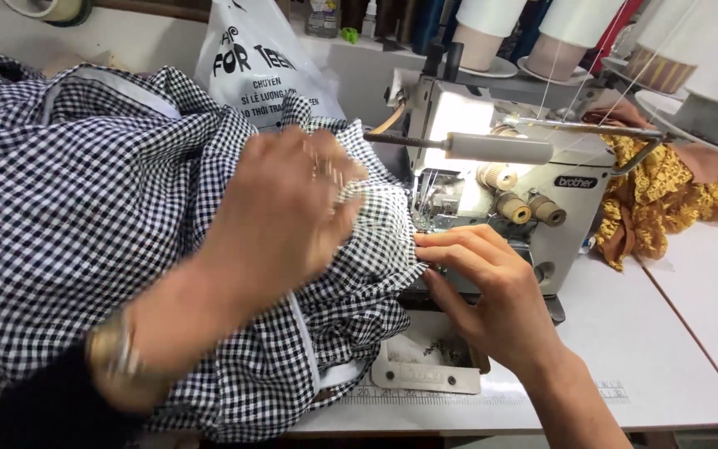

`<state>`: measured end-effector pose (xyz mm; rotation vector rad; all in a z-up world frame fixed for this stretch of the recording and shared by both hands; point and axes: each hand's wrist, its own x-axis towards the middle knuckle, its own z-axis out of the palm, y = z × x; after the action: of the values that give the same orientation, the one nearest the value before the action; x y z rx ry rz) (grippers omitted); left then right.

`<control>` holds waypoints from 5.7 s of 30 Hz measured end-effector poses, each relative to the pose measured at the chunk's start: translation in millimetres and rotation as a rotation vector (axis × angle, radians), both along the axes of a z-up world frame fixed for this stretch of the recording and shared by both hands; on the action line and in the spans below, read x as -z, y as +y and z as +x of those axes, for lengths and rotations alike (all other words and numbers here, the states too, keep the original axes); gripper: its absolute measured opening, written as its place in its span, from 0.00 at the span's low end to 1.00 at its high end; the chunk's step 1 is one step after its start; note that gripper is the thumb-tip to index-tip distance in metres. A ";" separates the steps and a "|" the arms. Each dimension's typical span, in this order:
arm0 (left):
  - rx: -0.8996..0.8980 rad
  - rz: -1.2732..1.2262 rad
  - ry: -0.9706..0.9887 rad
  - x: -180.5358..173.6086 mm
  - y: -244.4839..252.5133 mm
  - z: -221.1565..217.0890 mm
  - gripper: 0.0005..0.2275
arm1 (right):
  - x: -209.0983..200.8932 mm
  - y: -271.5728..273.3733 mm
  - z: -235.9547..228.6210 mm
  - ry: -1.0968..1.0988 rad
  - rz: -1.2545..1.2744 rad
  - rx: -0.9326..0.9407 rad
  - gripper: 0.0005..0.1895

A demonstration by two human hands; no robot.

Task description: Using an industrial overlock machine to finish the edges of a checkered garment.

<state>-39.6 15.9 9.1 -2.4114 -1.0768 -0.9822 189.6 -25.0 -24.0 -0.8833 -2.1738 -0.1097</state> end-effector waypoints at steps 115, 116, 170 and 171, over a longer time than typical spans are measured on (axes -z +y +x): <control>0.319 -0.513 0.427 -7.0 21.0 21.0 0.18 | 20.9 -13.2 -13.1 0.103 0.182 0.043 0.19; 0.290 -0.570 0.426 -9.3 21.0 21.0 0.19 | 21.0 -12.5 -13.0 0.107 0.175 0.043 0.18; 0.381 0.304 0.027 26.0 -66.0 36.4 0.06 | 0.7 -15.7 -7.3 -0.021 0.235 -0.066 0.08; 0.387 0.304 0.027 26.3 -65.3 37.9 0.06 | 1.4 -16.3 -7.0 0.003 0.258 -0.072 0.09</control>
<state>-1.6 -49.4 -17.1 -2.4070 -0.4149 -1.1324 182.6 -41.3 -25.4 -0.6577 -2.1271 -0.3442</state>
